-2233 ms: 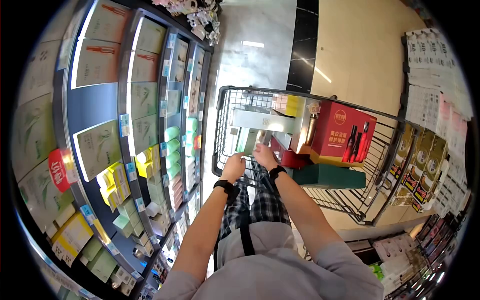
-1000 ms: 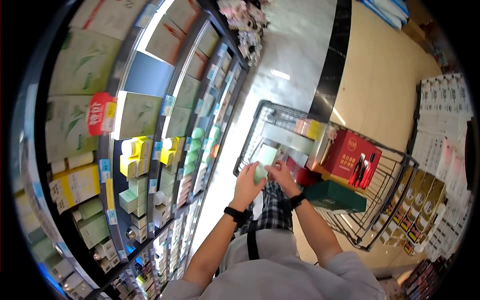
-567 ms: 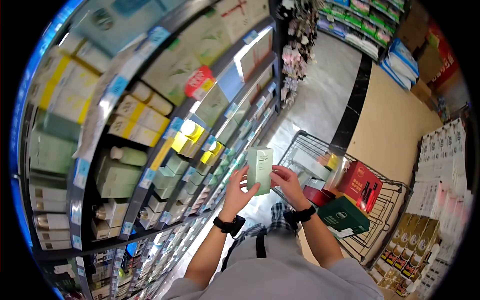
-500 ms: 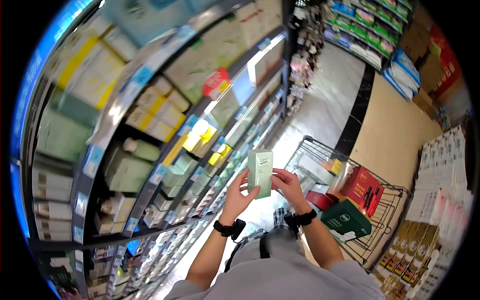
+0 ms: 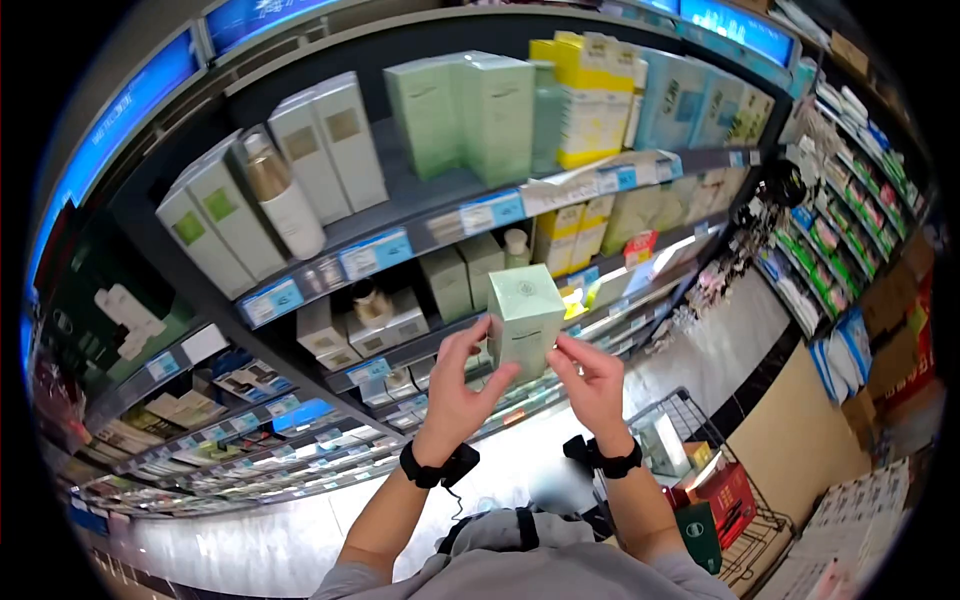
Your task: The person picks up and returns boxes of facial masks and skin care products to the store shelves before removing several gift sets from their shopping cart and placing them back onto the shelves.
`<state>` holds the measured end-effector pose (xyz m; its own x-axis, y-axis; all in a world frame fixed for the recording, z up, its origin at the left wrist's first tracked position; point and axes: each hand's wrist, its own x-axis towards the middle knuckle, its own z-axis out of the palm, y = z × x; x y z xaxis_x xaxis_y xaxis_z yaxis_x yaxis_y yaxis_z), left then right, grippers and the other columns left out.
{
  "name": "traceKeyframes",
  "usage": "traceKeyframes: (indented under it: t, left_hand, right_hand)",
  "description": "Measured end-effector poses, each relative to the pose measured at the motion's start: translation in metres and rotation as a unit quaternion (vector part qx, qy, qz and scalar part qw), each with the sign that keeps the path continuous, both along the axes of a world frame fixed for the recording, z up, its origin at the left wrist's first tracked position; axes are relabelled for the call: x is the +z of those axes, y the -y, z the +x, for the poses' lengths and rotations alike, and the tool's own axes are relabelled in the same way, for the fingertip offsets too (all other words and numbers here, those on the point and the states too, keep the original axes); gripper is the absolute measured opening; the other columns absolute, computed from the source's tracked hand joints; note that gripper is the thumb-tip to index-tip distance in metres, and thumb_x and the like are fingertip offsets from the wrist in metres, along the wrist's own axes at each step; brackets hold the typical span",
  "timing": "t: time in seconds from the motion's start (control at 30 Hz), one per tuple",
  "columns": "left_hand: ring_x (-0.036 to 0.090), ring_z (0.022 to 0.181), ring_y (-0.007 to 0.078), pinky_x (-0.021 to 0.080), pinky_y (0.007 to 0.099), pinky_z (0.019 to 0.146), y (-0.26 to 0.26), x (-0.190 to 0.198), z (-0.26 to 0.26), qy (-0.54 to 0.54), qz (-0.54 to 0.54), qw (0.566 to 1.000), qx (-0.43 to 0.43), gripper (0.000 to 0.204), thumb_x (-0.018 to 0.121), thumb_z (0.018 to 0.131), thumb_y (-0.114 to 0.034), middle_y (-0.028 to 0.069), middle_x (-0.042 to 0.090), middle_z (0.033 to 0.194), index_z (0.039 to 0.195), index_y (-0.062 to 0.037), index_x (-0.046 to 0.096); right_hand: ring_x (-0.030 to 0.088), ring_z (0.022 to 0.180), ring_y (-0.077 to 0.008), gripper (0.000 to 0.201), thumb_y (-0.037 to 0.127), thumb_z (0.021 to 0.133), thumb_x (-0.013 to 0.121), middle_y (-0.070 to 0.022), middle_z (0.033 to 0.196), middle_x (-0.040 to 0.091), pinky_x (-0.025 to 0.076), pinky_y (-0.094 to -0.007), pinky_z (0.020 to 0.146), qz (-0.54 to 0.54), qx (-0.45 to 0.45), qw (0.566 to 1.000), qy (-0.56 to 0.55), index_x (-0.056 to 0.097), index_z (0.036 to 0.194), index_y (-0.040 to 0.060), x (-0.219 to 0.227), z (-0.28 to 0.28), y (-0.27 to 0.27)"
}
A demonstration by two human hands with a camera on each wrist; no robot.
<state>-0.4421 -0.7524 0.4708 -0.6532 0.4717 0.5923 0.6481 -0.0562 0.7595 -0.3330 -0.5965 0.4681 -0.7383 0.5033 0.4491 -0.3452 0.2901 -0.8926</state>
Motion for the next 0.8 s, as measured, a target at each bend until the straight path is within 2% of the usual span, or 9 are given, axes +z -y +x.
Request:
traceKeyframes:
  t: [0.07,0.13,0.2,0.27,0.43,0.53,0.57,0.63,0.8]
  left_hand:
    - [0.059,0.104,0.0256,0.049,0.0358,0.086,0.009,0.021,-0.011,-0.016,0.014,1.0,0.007,0.063,0.078,0.076,-0.015,0.0151,0.059,0.118,0.13,-0.0025,0.049]
    - [0.059,0.106,0.0265,0.049,0.0357,0.088,0.008,0.041,-0.023,-0.033,0.092,0.995,0.009,0.065,0.079,0.074,-0.012,0.0148,0.058,0.12,0.13,-0.0029,0.048]
    - [0.058,0.111,0.0242,0.049,0.0359,0.092,0.007,0.067,-0.031,-0.064,0.142,0.987,0.038,0.067,0.08,0.073,-0.009,0.0138,0.055,0.126,0.131,-0.0028,0.045]
    - [0.057,0.113,0.0222,0.048,0.0365,0.095,0.002,0.087,-0.041,-0.047,0.192,0.98,0.038,0.068,0.08,0.074,-0.006,0.0127,0.054,0.127,0.132,-0.0025,0.044]
    - [0.052,0.123,0.024,0.044,0.0384,0.103,-0.011,0.143,-0.065,-0.124,0.206,0.969,0.047,0.065,0.074,0.078,-0.004,0.0151,0.052,0.132,0.135,-0.0019,0.042]
    - [0.046,0.126,0.0223,0.041,0.0403,0.104,-0.016,0.157,-0.079,-0.09,0.16,0.983,0.029,0.065,0.071,0.08,-0.002,0.0131,0.047,0.134,0.136,-0.0017,0.039]
    - [0.047,0.125,0.0215,0.043,0.039,0.104,-0.022,0.159,-0.09,-0.051,0.176,0.983,0.01,0.063,0.069,0.081,-0.002,0.0128,0.048,0.132,0.136,-0.001,0.039]
    - [0.047,0.124,0.021,0.043,0.0379,0.103,-0.025,0.16,-0.102,-0.054,0.166,0.985,0.013,0.062,0.069,0.082,-0.002,0.0127,0.049,0.132,0.136,-0.0006,0.04]
    - [0.052,0.12,0.0204,0.048,0.0352,0.096,-0.035,0.153,-0.116,-0.043,0.152,0.987,0.031,0.059,0.069,0.085,-0.009,0.014,0.053,0.13,0.136,0.0017,0.042]
  right_hand:
    - [0.065,0.098,-0.0212,0.026,0.003,0.087,0.064,-0.016,0.107,0.069,0.049,-0.029,0.085,0.095,-0.015,0.995,-0.039,0.064,0.112,-0.0048,0.031,-0.015,0.005]
    - [0.065,0.098,-0.023,0.024,0.001,0.088,0.062,-0.0164,0.108,0.068,0.049,-0.03,0.086,0.119,-0.028,0.99,-0.068,0.064,0.111,-0.0045,0.059,-0.031,0.011]
    - [0.064,0.097,-0.0244,0.026,-0.002,0.089,0.058,-0.0149,0.107,0.067,0.048,-0.0301,0.086,0.155,0.001,0.979,-0.129,0.063,0.114,-0.0025,0.081,-0.05,0.011]
    - [0.06,0.102,-0.0252,0.03,-0.004,0.089,0.055,-0.0146,0.115,0.061,0.047,-0.0306,0.087,0.205,0.0,0.961,-0.185,0.061,0.118,-0.0019,0.108,-0.063,0.016]
    - [0.057,0.106,-0.0265,0.04,-0.003,0.088,0.055,-0.015,0.123,0.053,0.047,-0.0328,0.09,0.173,0.039,0.955,-0.236,0.052,0.128,-0.0028,0.136,-0.101,0.011]
    - [0.056,0.111,-0.0274,0.051,0.0,0.086,0.057,-0.0171,0.126,0.052,0.046,-0.0351,0.094,0.214,0.043,0.947,-0.237,0.043,0.135,-0.0036,0.138,-0.118,-0.004]
    - [0.055,0.115,-0.0288,0.054,0.001,0.086,0.057,-0.0189,0.128,0.052,0.045,-0.0353,0.096,0.184,0.07,0.953,-0.232,0.041,0.137,-0.0036,0.139,-0.125,-0.007]
    - [0.051,0.124,-0.0335,0.06,0.003,0.085,0.058,-0.0236,0.134,0.049,0.042,-0.0366,0.101,0.161,0.111,0.96,-0.202,0.035,0.14,-0.0045,0.139,-0.13,-0.009]
    - [0.051,0.123,-0.0345,0.063,0.003,0.084,0.059,-0.0241,0.138,0.045,0.041,-0.0384,0.102,0.205,0.11,0.953,-0.193,0.034,0.141,-0.0041,0.134,-0.131,-0.013]
